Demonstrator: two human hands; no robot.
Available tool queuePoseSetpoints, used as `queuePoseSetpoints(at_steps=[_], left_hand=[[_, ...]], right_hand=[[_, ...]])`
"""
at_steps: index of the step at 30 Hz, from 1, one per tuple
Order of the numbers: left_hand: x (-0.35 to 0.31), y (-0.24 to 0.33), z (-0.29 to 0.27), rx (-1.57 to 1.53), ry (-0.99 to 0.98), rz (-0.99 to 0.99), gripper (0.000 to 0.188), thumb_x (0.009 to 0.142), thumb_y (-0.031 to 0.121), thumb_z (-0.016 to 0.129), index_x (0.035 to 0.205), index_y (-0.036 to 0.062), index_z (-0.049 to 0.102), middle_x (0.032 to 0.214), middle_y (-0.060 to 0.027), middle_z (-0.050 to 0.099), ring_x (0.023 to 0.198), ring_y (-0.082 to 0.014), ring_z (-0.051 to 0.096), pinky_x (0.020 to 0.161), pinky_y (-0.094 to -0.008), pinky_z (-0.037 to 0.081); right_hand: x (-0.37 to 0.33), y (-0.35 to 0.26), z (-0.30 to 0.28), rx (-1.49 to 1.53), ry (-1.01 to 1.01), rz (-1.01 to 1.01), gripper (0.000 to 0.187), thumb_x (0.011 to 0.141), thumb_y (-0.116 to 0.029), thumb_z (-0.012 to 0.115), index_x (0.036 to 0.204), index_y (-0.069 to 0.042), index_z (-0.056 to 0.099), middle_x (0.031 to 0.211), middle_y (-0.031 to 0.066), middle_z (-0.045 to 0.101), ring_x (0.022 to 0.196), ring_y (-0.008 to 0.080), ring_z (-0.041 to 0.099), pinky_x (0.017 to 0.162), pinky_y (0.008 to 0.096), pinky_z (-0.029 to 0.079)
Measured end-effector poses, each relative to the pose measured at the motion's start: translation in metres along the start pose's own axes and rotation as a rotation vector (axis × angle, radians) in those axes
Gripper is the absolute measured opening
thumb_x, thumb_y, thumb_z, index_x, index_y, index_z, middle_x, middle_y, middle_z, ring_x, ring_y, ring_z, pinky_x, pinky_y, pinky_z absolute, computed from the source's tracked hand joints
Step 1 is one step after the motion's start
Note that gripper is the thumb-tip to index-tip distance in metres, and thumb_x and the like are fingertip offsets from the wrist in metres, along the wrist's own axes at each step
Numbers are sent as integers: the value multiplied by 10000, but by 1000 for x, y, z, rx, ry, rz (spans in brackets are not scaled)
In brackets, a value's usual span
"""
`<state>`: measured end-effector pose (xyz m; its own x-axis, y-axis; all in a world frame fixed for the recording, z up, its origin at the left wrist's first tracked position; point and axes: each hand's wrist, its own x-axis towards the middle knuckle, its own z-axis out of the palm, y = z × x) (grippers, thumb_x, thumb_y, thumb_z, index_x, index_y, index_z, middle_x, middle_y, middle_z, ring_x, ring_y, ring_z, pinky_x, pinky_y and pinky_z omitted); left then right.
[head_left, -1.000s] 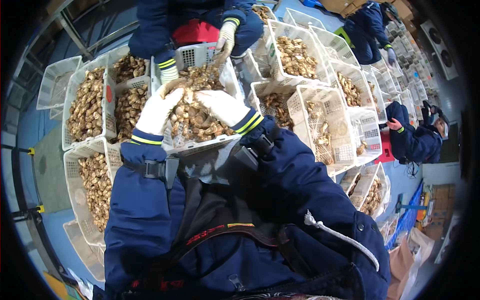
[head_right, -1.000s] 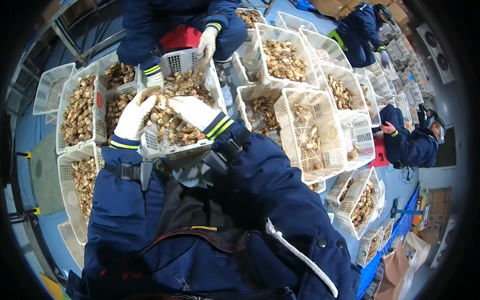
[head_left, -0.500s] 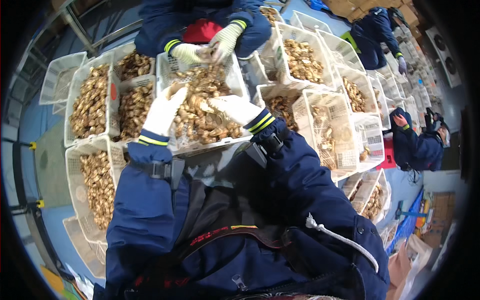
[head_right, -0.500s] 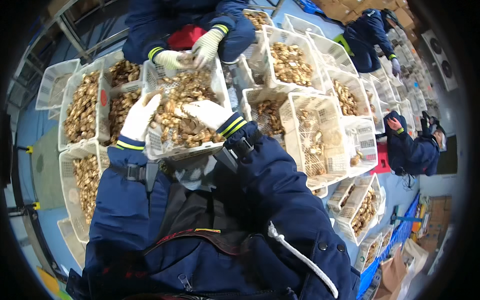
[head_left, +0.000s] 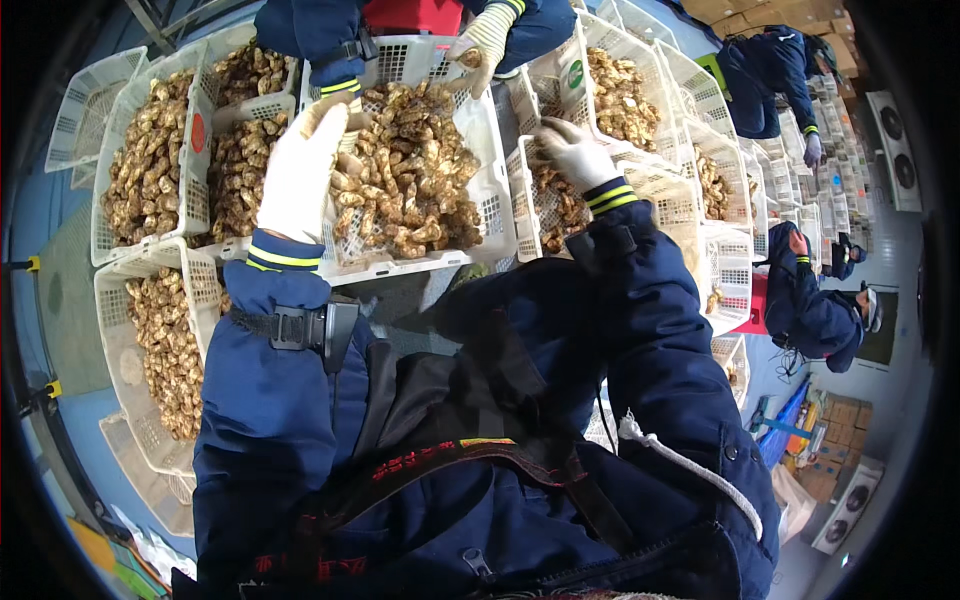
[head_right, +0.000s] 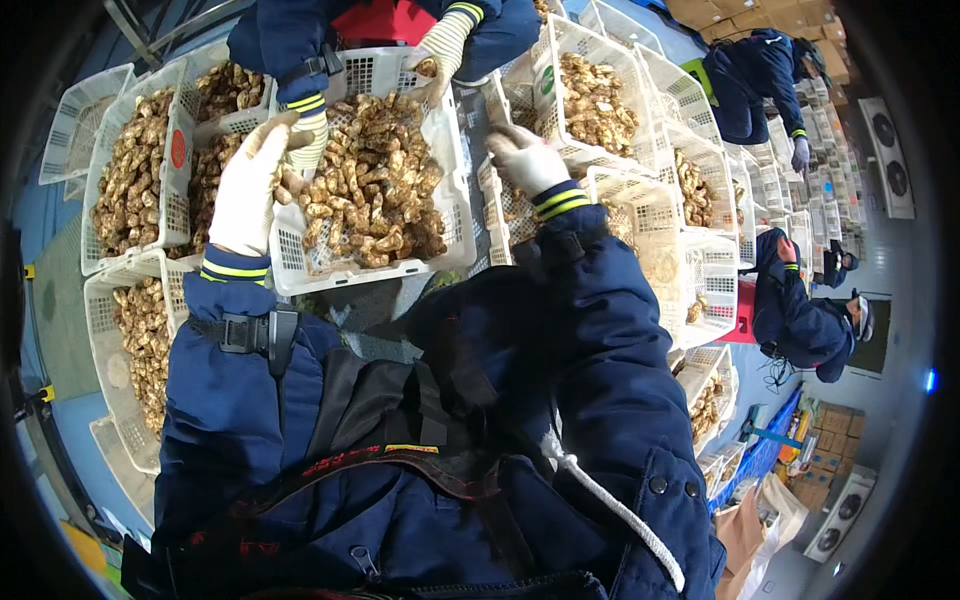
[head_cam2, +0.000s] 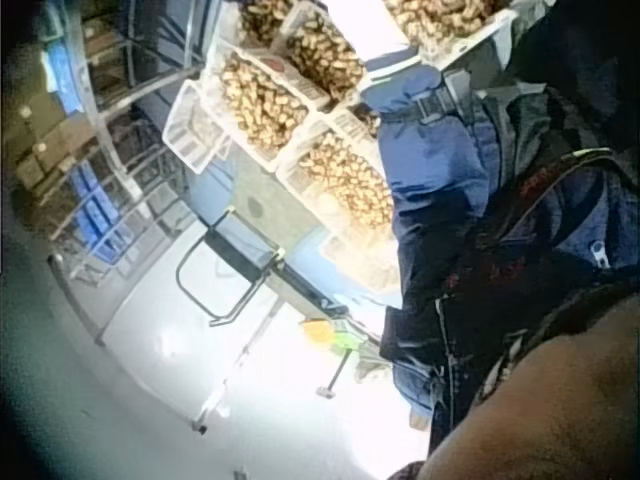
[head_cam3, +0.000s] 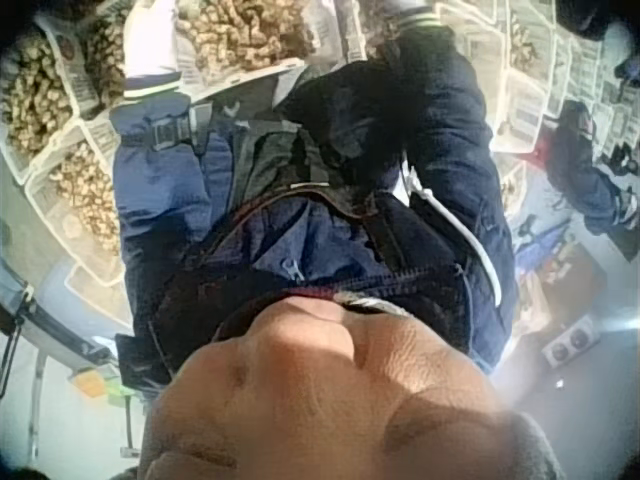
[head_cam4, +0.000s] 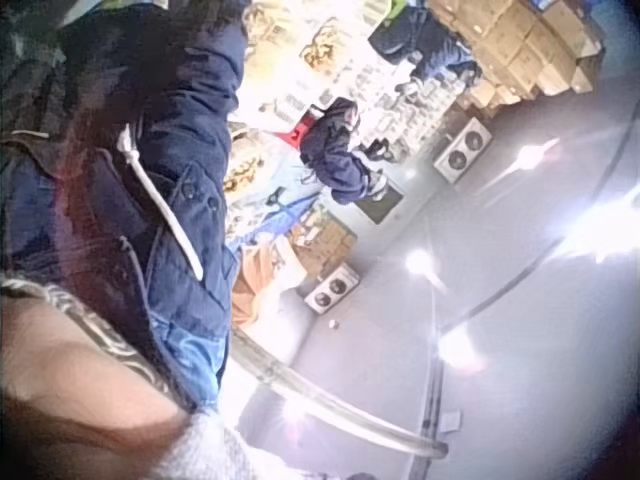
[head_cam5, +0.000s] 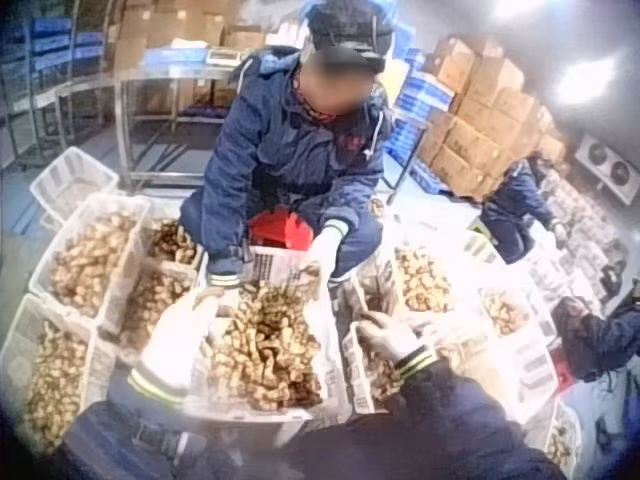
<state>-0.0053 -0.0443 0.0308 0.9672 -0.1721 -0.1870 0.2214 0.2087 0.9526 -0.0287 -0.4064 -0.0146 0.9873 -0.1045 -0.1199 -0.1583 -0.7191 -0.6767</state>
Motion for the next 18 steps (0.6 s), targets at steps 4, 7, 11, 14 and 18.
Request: queuePoseSetpoints(at_steps=[4,7,11,14,18], left_hand=[[5,0,-4,-35,2,1,384,993,252,509,1301,24,525,1074,-94,650,585,-29,525,488,-145,403],[10,3,-2,-26,-23,15,377,995,256,504,1298,33,528,1079,-90,640,601,-27,529,489,-140,401],[15,0,-11,-24,-25,16,368,990,259,507,1274,28,541,1091,-102,645,609,-31,553,467,-141,408],[15,3,-18,-22,-36,28,365,992,267,497,1279,46,544,1100,-90,658,612,-29,570,444,-138,402],[17,0,-23,-40,-24,11,362,993,269,494,1283,57,544,1097,-79,657,617,-27,565,442,-137,400]], right_hand=[[5,-32,77,-441,-378,-446,390,859,-257,612,1217,-102,607,1068,176,660,916,313,656,851,372,517],[26,-45,119,-867,-583,-350,466,815,-262,623,1250,-102,568,1182,151,590,1116,308,558,943,389,457],[34,-23,157,-998,-466,-573,480,767,-291,678,1216,-153,576,1276,110,512,1160,279,496,946,384,440],[51,-9,163,-1094,-438,-583,272,867,-217,530,1122,-162,604,1191,132,573,1088,281,556,859,403,482],[51,-11,167,-801,-280,-264,294,941,-290,485,1161,-110,558,896,176,663,843,309,654,738,409,519]])
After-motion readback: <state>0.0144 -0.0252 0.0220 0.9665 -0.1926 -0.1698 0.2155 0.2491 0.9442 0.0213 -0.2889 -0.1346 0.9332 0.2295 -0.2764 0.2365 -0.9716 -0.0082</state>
